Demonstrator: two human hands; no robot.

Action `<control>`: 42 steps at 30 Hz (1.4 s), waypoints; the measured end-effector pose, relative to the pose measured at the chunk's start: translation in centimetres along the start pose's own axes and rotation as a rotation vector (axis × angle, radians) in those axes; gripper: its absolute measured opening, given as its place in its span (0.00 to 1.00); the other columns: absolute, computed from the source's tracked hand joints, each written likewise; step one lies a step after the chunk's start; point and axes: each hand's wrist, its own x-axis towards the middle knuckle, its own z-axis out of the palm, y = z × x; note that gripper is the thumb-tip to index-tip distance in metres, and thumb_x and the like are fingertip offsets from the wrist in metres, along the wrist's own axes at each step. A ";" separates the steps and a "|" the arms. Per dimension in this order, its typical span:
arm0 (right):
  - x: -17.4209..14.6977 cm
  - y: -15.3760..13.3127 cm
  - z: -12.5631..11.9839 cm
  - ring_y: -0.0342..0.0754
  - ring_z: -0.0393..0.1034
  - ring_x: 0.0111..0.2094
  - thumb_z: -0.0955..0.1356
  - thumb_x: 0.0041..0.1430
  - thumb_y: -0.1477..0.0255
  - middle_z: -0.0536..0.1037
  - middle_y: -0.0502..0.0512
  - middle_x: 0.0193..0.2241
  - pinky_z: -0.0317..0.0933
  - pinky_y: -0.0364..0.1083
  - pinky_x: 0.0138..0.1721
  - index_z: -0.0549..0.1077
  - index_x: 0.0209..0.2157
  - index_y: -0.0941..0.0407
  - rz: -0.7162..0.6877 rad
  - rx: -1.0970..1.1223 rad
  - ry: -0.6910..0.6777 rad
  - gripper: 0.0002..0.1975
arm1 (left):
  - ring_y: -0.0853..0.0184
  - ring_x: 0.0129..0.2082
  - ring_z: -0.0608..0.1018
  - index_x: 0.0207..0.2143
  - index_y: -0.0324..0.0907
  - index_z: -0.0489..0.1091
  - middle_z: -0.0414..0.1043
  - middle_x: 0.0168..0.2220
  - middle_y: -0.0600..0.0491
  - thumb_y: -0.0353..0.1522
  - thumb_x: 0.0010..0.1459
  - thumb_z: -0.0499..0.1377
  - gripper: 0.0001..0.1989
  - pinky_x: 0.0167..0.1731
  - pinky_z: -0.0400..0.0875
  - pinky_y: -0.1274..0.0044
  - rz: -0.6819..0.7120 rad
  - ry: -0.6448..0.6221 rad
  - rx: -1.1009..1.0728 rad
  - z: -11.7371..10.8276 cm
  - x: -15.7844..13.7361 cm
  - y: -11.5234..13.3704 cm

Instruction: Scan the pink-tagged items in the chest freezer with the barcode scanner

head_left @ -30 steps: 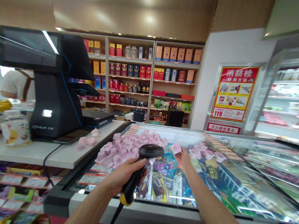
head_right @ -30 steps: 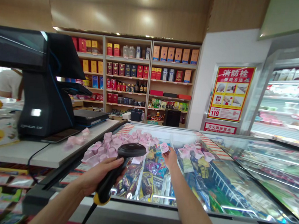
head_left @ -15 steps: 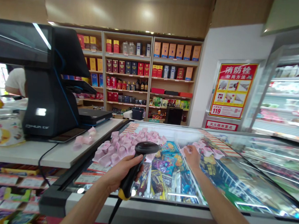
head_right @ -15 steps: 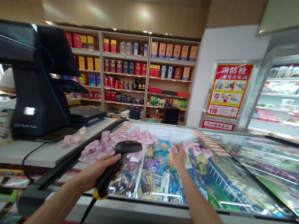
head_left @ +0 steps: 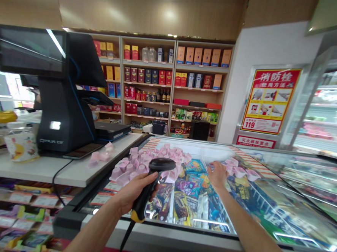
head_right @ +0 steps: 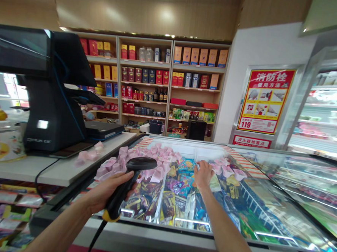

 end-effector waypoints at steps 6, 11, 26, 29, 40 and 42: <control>-1.4 -6.6 3.6 0.46 0.64 0.37 0.60 0.47 0.72 0.72 0.53 0.36 0.55 0.45 0.40 0.68 0.38 0.56 -0.155 0.227 -0.384 0.14 | 0.75 0.17 0.67 0.23 0.38 0.63 0.66 0.20 0.55 0.39 0.46 0.56 0.12 0.18 0.60 0.82 0.004 0.009 0.004 -0.1 -0.6 0.4; -2.2 -9.1 5.8 0.48 0.64 0.40 0.62 0.46 0.73 0.72 0.54 0.37 0.54 0.46 0.42 0.69 0.39 0.54 -0.177 0.139 -0.497 0.15 | 0.75 0.17 0.67 0.23 0.38 0.64 0.67 0.21 0.54 0.39 0.45 0.57 0.12 0.18 0.61 0.82 -0.011 0.047 0.001 -0.6 -1.5 0.7; -1.1 -4.1 2.5 0.45 0.65 0.21 0.57 0.43 0.66 0.68 0.50 0.15 0.61 0.46 0.26 0.64 0.24 0.55 0.658 0.903 -0.376 0.10 | 0.75 0.16 0.67 0.24 0.38 0.64 0.66 0.20 0.56 0.39 0.44 0.57 0.12 0.17 0.60 0.82 -0.009 -0.034 -0.046 0.7 -0.9 0.3; -0.8 -3.6 1.6 0.44 0.64 0.20 0.59 0.42 0.66 0.66 0.49 0.13 0.61 0.46 0.27 0.62 0.22 0.55 0.764 1.073 -0.384 0.07 | 0.75 0.17 0.68 0.24 0.38 0.64 0.66 0.19 0.56 0.39 0.44 0.58 0.13 0.18 0.60 0.82 -0.045 -0.052 -0.033 1.7 -0.4 0.0; -1.1 -2.5 -0.6 0.42 0.64 0.20 0.61 0.40 0.68 0.67 0.48 0.15 0.60 0.44 0.27 0.62 0.24 0.56 0.871 1.079 -0.333 0.07 | 0.75 0.17 0.68 0.25 0.39 0.62 0.66 0.21 0.56 0.38 0.45 0.57 0.12 0.17 0.60 0.82 -0.069 -0.148 -0.022 3.2 0.2 -0.4; -1.0 -2.0 -1.0 0.44 0.65 0.22 0.61 0.40 0.65 0.68 0.49 0.17 0.60 0.45 0.27 0.63 0.26 0.56 0.723 0.906 -0.272 0.10 | 0.75 0.17 0.68 0.25 0.39 0.61 0.66 0.21 0.55 0.38 0.45 0.57 0.11 0.18 0.60 0.82 -0.061 -0.151 -0.021 3.3 0.4 -0.3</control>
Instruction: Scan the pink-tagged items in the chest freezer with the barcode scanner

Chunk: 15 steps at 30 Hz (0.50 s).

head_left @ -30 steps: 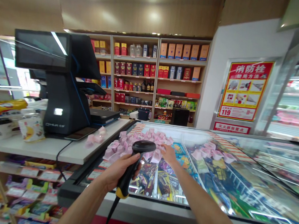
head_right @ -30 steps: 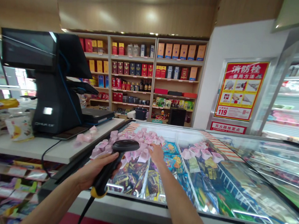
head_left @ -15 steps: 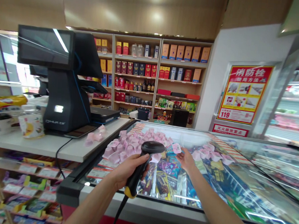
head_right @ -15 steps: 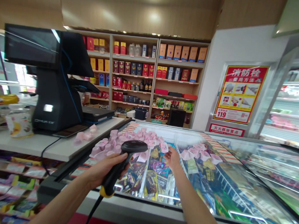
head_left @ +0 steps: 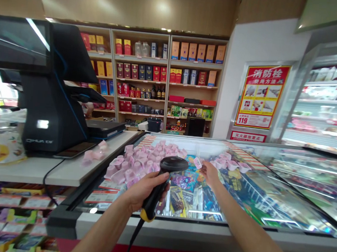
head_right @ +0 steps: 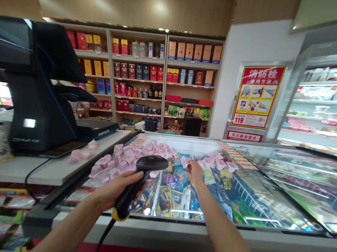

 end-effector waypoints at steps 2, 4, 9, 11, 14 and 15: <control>0.2 -0.1 -0.8 0.46 0.65 0.25 0.62 0.39 0.64 0.69 0.50 0.19 0.59 0.45 0.28 0.65 0.28 0.57 -0.179 -0.207 0.082 0.13 | 0.75 0.18 0.68 0.25 0.39 0.61 0.66 0.21 0.55 0.38 0.46 0.56 0.11 0.18 0.61 0.82 0.020 0.004 0.003 0.0 0.3 0.0; 0.4 -0.1 -1.7 0.46 0.64 0.27 0.63 0.38 0.65 0.70 0.51 0.23 0.57 0.45 0.31 0.67 0.29 0.57 -0.347 -0.461 0.172 0.14 | 0.75 0.17 0.68 0.25 0.39 0.62 0.66 0.21 0.55 0.38 0.46 0.56 0.11 0.18 0.61 0.82 0.031 0.025 0.013 -0.1 0.5 0.0; 0.9 0.4 -3.5 0.45 0.63 0.29 0.62 0.43 0.69 0.70 0.53 0.29 0.53 0.43 0.30 0.68 0.32 0.56 -0.530 -1.004 0.269 0.12 | 0.75 0.18 0.68 0.26 0.38 0.65 0.67 0.21 0.54 0.38 0.46 0.56 0.11 0.18 0.62 0.82 -0.003 0.100 0.041 -0.4 0.7 0.0; 1.3 0.7 -3.9 0.45 0.63 0.30 0.62 0.44 0.70 0.70 0.53 0.30 0.53 0.43 0.30 0.68 0.32 0.56 -0.529 -1.076 0.271 0.11 | 0.75 0.18 0.68 0.25 0.38 0.65 0.67 0.21 0.54 0.38 0.46 0.56 0.11 0.18 0.62 0.82 -0.002 0.105 0.047 -0.7 0.6 0.0; 2.0 0.9 -4.1 0.46 0.63 0.32 0.62 0.45 0.71 0.70 0.55 0.31 0.53 0.44 0.31 0.68 0.32 0.56 -0.549 -1.118 0.262 0.10 | 0.75 0.18 0.68 0.23 0.38 0.64 0.67 0.21 0.54 0.38 0.46 0.56 0.11 0.17 0.62 0.82 0.021 0.105 0.045 -1.4 0.2 0.0; 2.2 0.9 -4.1 0.47 0.63 0.32 0.62 0.45 0.71 0.70 0.56 0.31 0.53 0.45 0.31 0.69 0.32 0.57 -0.558 -1.115 0.262 0.10 | 0.75 0.18 0.68 0.23 0.38 0.64 0.67 0.21 0.54 0.38 0.46 0.56 0.11 0.18 0.62 0.82 0.029 0.106 0.042 -1.7 0.1 0.0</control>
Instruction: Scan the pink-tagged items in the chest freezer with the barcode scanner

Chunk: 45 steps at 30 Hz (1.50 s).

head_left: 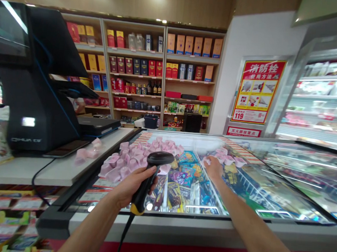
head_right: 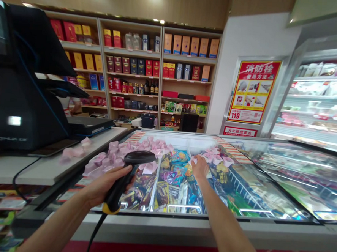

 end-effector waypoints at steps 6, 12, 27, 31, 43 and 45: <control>0.0 -3.0 0.4 0.53 0.59 0.41 0.62 0.46 0.71 0.68 0.61 0.38 0.53 0.50 0.38 0.67 0.37 0.59 -0.019 0.068 0.076 0.14 | 0.75 0.17 0.67 0.24 0.37 0.64 0.67 0.20 0.54 0.37 0.47 0.56 0.11 0.17 0.62 0.83 0.002 0.054 -0.028 -1.6 -0.8 0.0; -2.4 -10.5 1.6 0.46 0.62 0.41 0.58 0.46 0.78 0.69 0.54 0.41 0.55 0.47 0.44 0.65 0.42 0.55 -0.523 0.452 -0.317 0.19 | 0.76 0.17 0.68 0.23 0.37 0.64 0.67 0.20 0.54 0.37 0.46 0.57 0.10 0.17 0.62 0.83 -0.008 0.079 -0.042 -2.0 -1.5 0.2; -3.1 -11.8 2.9 0.44 0.66 0.34 0.62 0.46 0.72 0.70 0.54 0.40 0.59 0.44 0.36 0.66 0.41 0.55 -0.353 0.420 -0.434 0.17 | 0.75 0.18 0.68 0.25 0.38 0.64 0.68 0.21 0.54 0.37 0.46 0.57 0.10 0.17 0.61 0.83 0.006 0.071 -0.059 -2.2 -2.2 0.1; -3.0 -13.3 3.4 0.45 0.67 0.33 0.61 0.47 0.71 0.73 0.53 0.36 0.58 0.44 0.37 0.69 0.38 0.55 -0.401 0.466 -0.472 0.15 | 0.75 0.17 0.68 0.26 0.38 0.64 0.67 0.20 0.54 0.37 0.46 0.56 0.10 0.17 0.61 0.83 0.011 0.044 -0.063 -2.0 -2.0 0.3; -1.4 -8.5 3.8 0.45 0.66 0.24 0.55 0.46 0.63 0.69 0.52 0.19 0.62 0.46 0.28 0.63 0.27 0.54 0.282 1.011 -0.353 0.13 | 0.75 0.17 0.68 0.27 0.38 0.64 0.67 0.21 0.55 0.38 0.45 0.57 0.11 0.17 0.61 0.82 -0.010 0.035 -0.047 -1.8 -2.2 0.6; -0.9 -7.6 3.4 0.45 0.66 0.23 0.54 0.45 0.60 0.67 0.51 0.16 0.63 0.47 0.28 0.61 0.22 0.54 0.306 1.105 -0.402 0.13 | 0.75 0.17 0.68 0.26 0.38 0.64 0.67 0.21 0.55 0.37 0.46 0.57 0.11 0.18 0.61 0.82 -0.004 0.009 -0.042 -1.6 -2.2 0.6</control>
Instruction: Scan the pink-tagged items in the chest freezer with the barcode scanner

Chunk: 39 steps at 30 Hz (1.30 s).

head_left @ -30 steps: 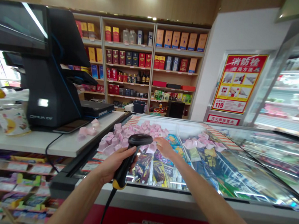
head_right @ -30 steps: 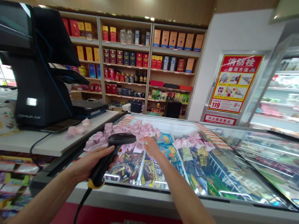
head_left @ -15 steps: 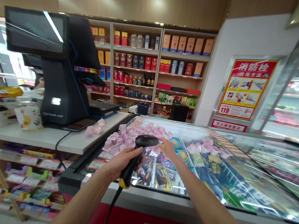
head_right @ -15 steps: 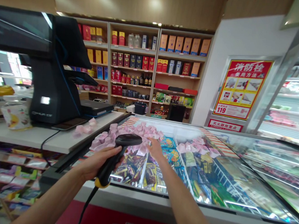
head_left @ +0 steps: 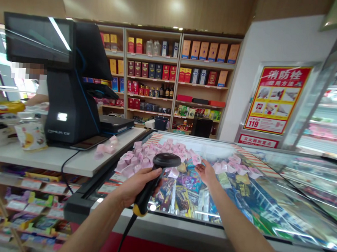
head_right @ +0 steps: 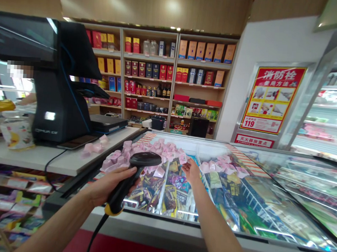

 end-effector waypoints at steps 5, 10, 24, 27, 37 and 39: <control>0.0 -0.4 -0.8 0.45 0.65 0.23 0.56 0.42 0.59 0.65 0.50 0.15 0.62 0.48 0.31 0.58 0.20 0.53 0.084 0.169 -0.049 0.12 | 0.75 0.17 0.68 0.25 0.38 0.62 0.67 0.21 0.55 0.37 0.46 0.57 0.11 0.18 0.60 0.81 0.000 -0.039 0.010 0.8 0.2 0.0; -0.2 -0.6 -0.8 0.45 0.65 0.22 0.56 0.42 0.61 0.65 0.49 0.15 0.62 0.47 0.28 0.60 0.21 0.54 0.022 0.073 0.050 0.11 | 0.75 0.17 0.68 0.25 0.38 0.63 0.66 0.20 0.55 0.38 0.44 0.58 0.12 0.19 0.60 0.81 -0.010 -0.036 0.034 1.4 0.3 0.1; -1.0 -0.1 -6.1 0.48 0.63 0.34 0.60 0.47 0.69 0.71 0.55 0.32 0.51 0.45 0.33 0.68 0.33 0.56 -0.374 -1.135 0.328 0.12 | 0.74 0.17 0.68 0.26 0.38 0.64 0.67 0.20 0.55 0.38 0.44 0.58 0.11 0.17 0.60 0.82 0.055 0.034 0.037 1.4 1.5 0.1; -0.5 0.0 -6.1 0.48 0.62 0.34 0.60 0.47 0.70 0.71 0.55 0.32 0.51 0.45 0.33 0.68 0.33 0.56 -0.403 -1.173 0.338 0.10 | 0.74 0.17 0.68 0.25 0.38 0.64 0.67 0.20 0.55 0.38 0.44 0.58 0.12 0.18 0.61 0.81 0.071 0.043 0.037 0.8 1.4 0.0; -2.1 -1.5 -0.2 0.50 0.62 0.39 0.61 0.47 0.65 0.70 0.57 0.36 0.54 0.48 0.40 0.67 0.37 0.58 -0.537 -0.843 0.163 0.16 | 0.74 0.18 0.68 0.27 0.38 0.63 0.66 0.22 0.55 0.38 0.45 0.57 0.12 0.18 0.62 0.82 0.067 0.069 0.020 -0.8 0.7 -0.2; -3.2 -1.8 2.2 0.48 0.64 0.37 0.62 0.46 0.63 0.71 0.56 0.36 0.56 0.47 0.39 0.67 0.37 0.57 -0.541 -0.780 -0.039 0.17 | 0.74 0.18 0.68 0.26 0.38 0.63 0.66 0.21 0.55 0.38 0.45 0.57 0.12 0.18 0.62 0.82 0.067 0.075 0.010 -0.9 0.5 -0.2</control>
